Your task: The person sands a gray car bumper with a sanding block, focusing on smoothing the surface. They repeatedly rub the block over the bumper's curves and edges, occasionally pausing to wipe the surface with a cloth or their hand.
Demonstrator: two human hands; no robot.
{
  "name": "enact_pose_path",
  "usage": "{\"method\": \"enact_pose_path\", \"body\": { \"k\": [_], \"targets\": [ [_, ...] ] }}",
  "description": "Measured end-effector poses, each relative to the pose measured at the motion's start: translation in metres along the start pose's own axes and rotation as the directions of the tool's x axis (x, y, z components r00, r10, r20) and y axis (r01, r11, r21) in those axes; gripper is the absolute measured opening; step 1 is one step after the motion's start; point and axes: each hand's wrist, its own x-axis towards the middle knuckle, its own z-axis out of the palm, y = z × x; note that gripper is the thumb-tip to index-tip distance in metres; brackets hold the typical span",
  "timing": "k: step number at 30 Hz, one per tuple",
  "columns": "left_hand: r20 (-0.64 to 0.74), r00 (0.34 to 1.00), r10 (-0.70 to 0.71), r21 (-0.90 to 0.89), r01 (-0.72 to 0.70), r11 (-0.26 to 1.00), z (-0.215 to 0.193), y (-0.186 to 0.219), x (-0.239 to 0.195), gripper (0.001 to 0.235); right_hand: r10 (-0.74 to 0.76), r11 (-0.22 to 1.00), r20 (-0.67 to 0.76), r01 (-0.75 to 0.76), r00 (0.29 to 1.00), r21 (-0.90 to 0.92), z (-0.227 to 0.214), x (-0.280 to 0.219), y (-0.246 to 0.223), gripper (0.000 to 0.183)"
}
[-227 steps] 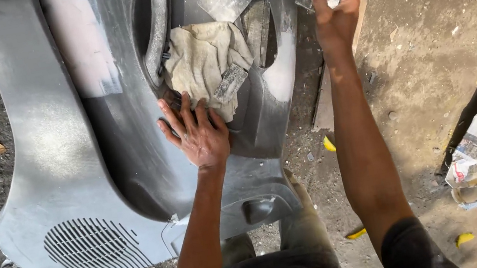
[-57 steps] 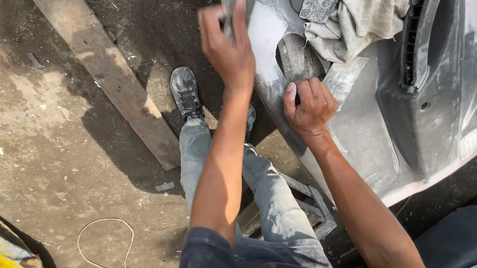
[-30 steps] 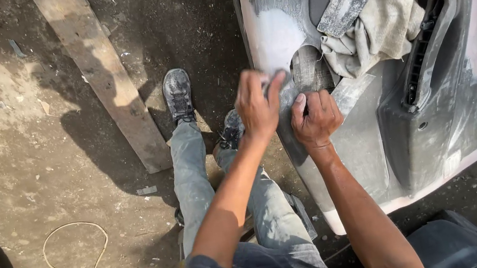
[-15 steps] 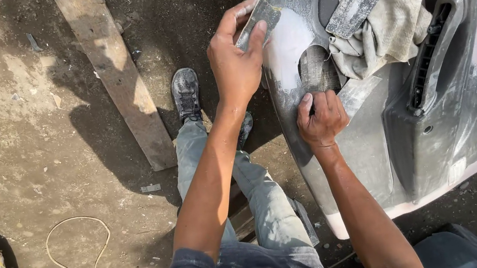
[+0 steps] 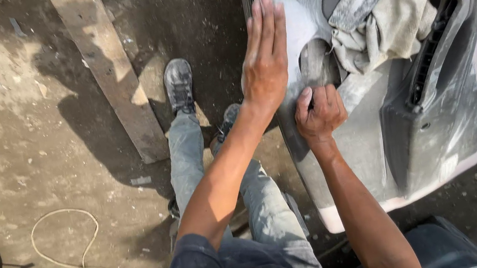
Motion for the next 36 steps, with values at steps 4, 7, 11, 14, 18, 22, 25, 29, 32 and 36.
{"method": "enact_pose_path", "body": {
  "k": [4,7,11,14,18,22,25,29,32,36],
  "targets": [
    [0.021,1.000,-0.007,-0.062,0.009,0.998,0.031,0.015,-0.083,0.059,-0.025,1.000,-0.057,0.025,0.998,0.011,0.016,0.011,0.007,0.025],
    [-0.002,0.999,0.044,-0.014,-0.044,0.999,0.020,-0.007,-0.031,0.057,-0.013,1.000,-0.036,0.013,0.999,-0.018,0.009,-0.004,0.013,0.024],
    [-0.031,0.999,0.034,0.084,-0.032,0.996,-0.003,0.009,0.004,0.058,-0.006,1.000,-0.011,0.006,1.000,-0.009,0.006,-0.003,0.007,0.023],
    [-0.047,0.997,0.060,-0.155,-0.067,0.986,0.027,0.004,-0.053,0.062,-0.006,0.999,-0.067,0.009,0.998,0.036,0.011,0.014,0.008,0.023],
    [0.033,0.993,0.110,0.037,-0.112,0.993,0.015,-0.014,0.000,0.069,0.000,1.000,-0.043,0.001,0.999,0.026,0.009,0.010,0.004,0.020],
    [0.022,0.998,0.058,0.028,-0.059,0.998,0.006,0.006,-0.018,0.076,-0.005,1.000,-0.044,0.006,0.999,0.027,0.003,0.002,0.008,0.020],
    [0.012,0.997,0.074,-0.029,-0.073,0.997,0.019,0.002,-0.055,0.073,-0.009,0.999,-0.053,0.011,0.999,0.036,0.002,0.008,0.007,0.019],
    [0.096,0.993,0.072,0.205,-0.090,0.975,-0.003,-0.009,0.023,0.069,-0.012,1.000,-0.026,0.012,1.000,0.029,0.001,0.003,0.008,0.020],
    [0.010,0.995,0.104,0.093,-0.104,0.990,-0.008,-0.001,-0.006,0.064,-0.023,0.999,-0.021,0.024,1.000,0.028,-0.002,0.000,0.009,0.022],
    [0.060,0.969,0.241,0.090,-0.246,0.965,0.018,-0.032,-0.023,0.069,-0.030,0.999,-0.041,0.031,0.999,0.029,0.002,0.005,0.011,0.022]
  ]
}}
